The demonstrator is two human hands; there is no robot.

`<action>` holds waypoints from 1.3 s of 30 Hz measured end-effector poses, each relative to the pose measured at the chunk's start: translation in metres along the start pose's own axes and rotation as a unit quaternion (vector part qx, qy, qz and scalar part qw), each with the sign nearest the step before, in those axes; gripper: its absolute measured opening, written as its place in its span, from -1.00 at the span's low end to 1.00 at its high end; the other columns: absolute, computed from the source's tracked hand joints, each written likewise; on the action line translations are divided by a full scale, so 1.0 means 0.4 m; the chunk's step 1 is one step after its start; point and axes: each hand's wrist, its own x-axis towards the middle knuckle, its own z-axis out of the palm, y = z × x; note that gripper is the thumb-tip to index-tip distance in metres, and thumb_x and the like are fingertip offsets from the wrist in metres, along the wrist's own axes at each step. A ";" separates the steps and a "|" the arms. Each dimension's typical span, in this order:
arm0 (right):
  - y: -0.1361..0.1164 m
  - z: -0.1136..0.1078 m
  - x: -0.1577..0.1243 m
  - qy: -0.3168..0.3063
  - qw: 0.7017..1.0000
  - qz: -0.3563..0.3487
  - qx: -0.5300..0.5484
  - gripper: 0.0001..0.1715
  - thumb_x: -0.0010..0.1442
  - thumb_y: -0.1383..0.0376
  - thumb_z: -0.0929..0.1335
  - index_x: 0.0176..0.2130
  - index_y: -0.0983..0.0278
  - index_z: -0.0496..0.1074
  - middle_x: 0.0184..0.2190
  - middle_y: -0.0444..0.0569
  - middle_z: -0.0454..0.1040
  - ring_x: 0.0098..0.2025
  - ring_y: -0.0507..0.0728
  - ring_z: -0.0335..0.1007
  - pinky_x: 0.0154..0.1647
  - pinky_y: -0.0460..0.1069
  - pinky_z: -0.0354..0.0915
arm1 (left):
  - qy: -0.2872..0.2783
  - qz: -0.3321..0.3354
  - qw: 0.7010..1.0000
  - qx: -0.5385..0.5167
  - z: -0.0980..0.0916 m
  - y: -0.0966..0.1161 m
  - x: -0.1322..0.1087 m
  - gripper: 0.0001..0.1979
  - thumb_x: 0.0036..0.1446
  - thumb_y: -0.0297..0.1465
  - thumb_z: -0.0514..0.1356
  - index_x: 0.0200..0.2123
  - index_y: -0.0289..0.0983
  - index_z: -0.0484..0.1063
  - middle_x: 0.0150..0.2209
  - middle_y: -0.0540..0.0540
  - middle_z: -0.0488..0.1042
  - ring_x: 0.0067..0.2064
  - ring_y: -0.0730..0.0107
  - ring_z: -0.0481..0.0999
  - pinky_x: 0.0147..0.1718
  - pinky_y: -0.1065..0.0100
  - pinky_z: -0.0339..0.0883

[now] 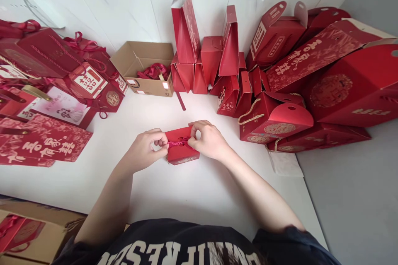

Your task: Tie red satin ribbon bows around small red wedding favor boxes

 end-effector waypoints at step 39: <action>-0.034 0.055 0.004 -0.024 0.985 -0.086 0.147 -0.92 0.14 0.38 0.32 -0.28 0.24 0.35 0.03 0.04 0.41 0.06 0.16 0.38 0.11 0.11 0.25 | 0.001 -0.006 0.992 -0.123 0.006 -0.023 0.017 -0.85 0.23 -0.32 0.09 -0.25 -0.22 0.43 -0.40 0.03 0.39 -0.36 0.45 0.32 -0.36 0.40 0.21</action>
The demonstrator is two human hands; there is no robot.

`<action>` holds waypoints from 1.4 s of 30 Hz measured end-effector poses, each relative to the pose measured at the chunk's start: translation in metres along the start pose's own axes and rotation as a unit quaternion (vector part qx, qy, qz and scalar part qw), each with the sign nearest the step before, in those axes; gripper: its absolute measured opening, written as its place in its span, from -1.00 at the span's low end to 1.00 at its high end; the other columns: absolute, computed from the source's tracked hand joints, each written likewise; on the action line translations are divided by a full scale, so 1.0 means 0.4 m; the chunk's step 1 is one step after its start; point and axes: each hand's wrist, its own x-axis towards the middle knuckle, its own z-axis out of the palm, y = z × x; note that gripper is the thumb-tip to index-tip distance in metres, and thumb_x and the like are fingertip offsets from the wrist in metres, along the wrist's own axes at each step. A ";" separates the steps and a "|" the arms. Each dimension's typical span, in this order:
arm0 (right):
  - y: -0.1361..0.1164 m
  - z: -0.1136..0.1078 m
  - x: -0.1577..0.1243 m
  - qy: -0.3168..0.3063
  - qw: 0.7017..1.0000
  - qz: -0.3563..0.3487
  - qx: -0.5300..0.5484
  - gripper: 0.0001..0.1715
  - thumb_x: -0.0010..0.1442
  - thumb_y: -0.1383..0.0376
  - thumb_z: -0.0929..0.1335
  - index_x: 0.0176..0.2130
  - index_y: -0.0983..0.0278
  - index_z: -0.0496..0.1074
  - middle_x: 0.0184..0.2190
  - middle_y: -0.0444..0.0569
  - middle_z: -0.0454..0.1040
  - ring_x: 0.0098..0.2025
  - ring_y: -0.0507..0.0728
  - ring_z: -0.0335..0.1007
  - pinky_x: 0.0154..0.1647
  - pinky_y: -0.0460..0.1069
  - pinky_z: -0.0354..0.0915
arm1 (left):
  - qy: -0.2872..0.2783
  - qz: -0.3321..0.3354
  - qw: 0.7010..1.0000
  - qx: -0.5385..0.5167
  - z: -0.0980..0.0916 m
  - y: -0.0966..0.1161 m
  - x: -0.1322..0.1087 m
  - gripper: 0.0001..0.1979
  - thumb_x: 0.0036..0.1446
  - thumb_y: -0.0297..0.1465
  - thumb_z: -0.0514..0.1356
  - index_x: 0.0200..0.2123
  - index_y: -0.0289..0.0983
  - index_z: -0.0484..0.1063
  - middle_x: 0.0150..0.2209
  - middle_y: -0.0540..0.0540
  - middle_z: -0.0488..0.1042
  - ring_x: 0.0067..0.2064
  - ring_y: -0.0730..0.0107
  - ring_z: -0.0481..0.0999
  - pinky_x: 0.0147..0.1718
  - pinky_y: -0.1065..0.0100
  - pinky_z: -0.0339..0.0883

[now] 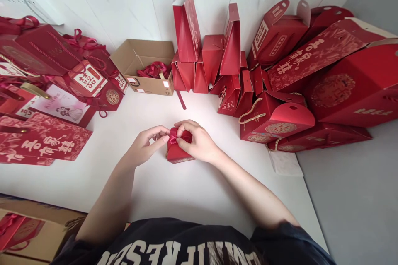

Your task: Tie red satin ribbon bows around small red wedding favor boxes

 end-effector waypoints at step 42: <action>-0.119 -0.109 -0.075 -0.238 0.959 -0.028 -0.150 -0.83 0.32 0.25 0.30 -0.21 0.21 0.49 -0.41 -0.11 0.51 -0.44 0.03 0.37 -0.41 -0.07 0.22 | -0.027 0.124 0.985 0.113 -0.015 0.005 -0.010 -0.59 0.03 -0.63 0.07 -0.07 -0.19 0.39 -0.12 -0.09 0.40 -0.09 0.29 0.40 -0.09 0.26 0.33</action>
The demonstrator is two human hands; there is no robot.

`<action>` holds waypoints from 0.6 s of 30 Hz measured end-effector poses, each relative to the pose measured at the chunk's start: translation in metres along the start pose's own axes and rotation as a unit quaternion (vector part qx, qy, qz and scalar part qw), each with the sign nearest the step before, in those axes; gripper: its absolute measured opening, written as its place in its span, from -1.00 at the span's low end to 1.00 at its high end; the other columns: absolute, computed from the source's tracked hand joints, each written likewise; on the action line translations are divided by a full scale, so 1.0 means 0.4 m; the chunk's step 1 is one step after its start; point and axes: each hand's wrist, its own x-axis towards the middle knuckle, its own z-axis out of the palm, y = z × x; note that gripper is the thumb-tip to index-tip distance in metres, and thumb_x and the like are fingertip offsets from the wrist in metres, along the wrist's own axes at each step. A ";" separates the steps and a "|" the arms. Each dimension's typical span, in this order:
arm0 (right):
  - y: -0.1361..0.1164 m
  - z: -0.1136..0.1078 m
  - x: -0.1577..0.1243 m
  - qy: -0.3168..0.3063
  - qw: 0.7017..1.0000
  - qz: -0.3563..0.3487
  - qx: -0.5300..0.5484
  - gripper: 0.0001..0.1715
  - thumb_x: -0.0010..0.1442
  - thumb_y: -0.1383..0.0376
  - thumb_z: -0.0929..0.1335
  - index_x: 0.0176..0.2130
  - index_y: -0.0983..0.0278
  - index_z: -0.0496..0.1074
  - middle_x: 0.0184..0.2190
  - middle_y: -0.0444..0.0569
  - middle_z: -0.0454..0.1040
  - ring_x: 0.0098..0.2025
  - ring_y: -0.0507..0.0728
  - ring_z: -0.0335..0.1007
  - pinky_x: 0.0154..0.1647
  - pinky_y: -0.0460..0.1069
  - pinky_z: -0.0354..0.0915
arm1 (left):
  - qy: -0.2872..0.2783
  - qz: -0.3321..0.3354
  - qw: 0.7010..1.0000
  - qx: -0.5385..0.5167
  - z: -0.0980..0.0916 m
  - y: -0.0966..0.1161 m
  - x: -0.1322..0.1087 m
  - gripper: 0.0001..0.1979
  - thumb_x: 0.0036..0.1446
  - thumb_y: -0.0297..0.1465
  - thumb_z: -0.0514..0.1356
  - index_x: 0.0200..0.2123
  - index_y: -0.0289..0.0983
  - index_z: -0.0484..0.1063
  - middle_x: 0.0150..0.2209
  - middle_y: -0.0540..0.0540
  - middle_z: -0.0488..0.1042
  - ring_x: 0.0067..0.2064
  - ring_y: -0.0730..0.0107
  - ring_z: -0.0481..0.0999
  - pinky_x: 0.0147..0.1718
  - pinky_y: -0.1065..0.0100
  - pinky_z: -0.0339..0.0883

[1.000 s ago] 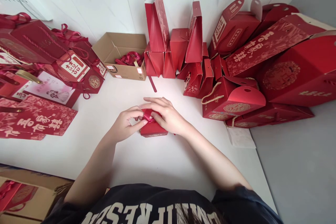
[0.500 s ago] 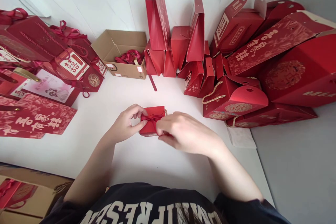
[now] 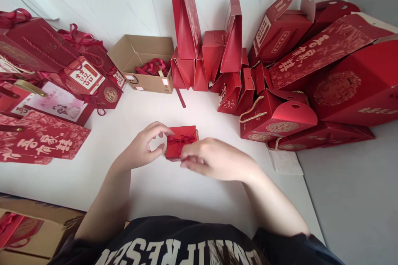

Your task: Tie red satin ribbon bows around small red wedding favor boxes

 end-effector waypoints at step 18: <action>0.112 -0.010 0.053 0.139 0.988 0.063 0.015 -0.70 0.35 0.32 0.18 -0.08 0.13 0.44 0.02 0.00 0.36 0.10 0.19 0.30 0.12 0.14 0.23 | 0.054 0.094 0.983 0.148 0.013 -0.028 0.001 -0.76 0.23 -0.51 0.07 -0.16 -0.18 0.51 -0.20 -0.12 0.41 -0.17 0.29 0.40 -0.17 0.25 0.31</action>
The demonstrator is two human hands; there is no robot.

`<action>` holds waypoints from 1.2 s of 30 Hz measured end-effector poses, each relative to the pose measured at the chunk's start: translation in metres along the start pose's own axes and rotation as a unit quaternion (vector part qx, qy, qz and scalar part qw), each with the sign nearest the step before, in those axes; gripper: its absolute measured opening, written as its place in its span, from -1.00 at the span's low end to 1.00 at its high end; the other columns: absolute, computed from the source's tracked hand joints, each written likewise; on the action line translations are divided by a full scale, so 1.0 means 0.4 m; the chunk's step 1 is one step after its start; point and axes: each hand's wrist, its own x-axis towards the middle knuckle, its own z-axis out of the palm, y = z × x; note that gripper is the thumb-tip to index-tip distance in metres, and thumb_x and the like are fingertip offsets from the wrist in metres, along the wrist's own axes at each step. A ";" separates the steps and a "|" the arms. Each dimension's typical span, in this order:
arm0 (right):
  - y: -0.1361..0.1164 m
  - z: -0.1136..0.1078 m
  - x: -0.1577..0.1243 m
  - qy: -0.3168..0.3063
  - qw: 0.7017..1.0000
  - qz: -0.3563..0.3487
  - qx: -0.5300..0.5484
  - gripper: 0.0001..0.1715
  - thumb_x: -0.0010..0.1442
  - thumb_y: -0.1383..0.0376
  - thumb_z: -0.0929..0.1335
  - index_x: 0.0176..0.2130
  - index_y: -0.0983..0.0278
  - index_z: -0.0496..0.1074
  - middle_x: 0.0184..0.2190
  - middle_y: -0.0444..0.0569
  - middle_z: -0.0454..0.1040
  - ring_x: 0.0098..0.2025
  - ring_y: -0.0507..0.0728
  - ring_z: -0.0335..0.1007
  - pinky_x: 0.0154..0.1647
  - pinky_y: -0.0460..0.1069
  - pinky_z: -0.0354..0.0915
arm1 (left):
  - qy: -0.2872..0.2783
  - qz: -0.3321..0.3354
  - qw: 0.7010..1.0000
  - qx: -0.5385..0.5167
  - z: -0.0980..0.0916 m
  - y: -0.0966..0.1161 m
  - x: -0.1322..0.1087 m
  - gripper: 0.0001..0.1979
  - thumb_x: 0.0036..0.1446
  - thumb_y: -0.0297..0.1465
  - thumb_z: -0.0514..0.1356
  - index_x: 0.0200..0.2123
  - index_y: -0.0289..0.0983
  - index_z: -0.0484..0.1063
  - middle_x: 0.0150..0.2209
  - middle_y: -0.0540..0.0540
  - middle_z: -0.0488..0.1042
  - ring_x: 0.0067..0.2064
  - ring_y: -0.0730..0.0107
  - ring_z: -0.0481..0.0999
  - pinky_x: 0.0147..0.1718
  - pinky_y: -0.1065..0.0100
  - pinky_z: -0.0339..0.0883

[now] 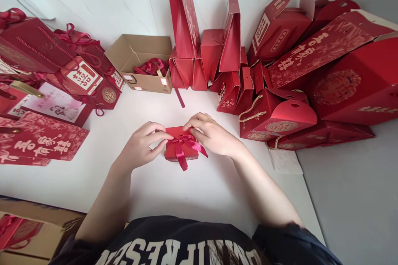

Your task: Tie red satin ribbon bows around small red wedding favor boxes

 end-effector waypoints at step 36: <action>0.033 0.037 0.036 -0.002 0.982 -0.046 0.185 -0.72 0.22 0.16 0.39 -0.44 0.24 0.36 0.11 0.00 0.37 0.14 0.19 0.31 0.21 0.16 0.13 | 0.003 -0.116 0.964 -0.241 0.074 0.020 0.022 -0.61 0.18 -0.32 0.22 -0.61 -0.26 0.14 -0.01 -0.07 0.39 0.10 0.24 0.35 0.07 0.18 0.26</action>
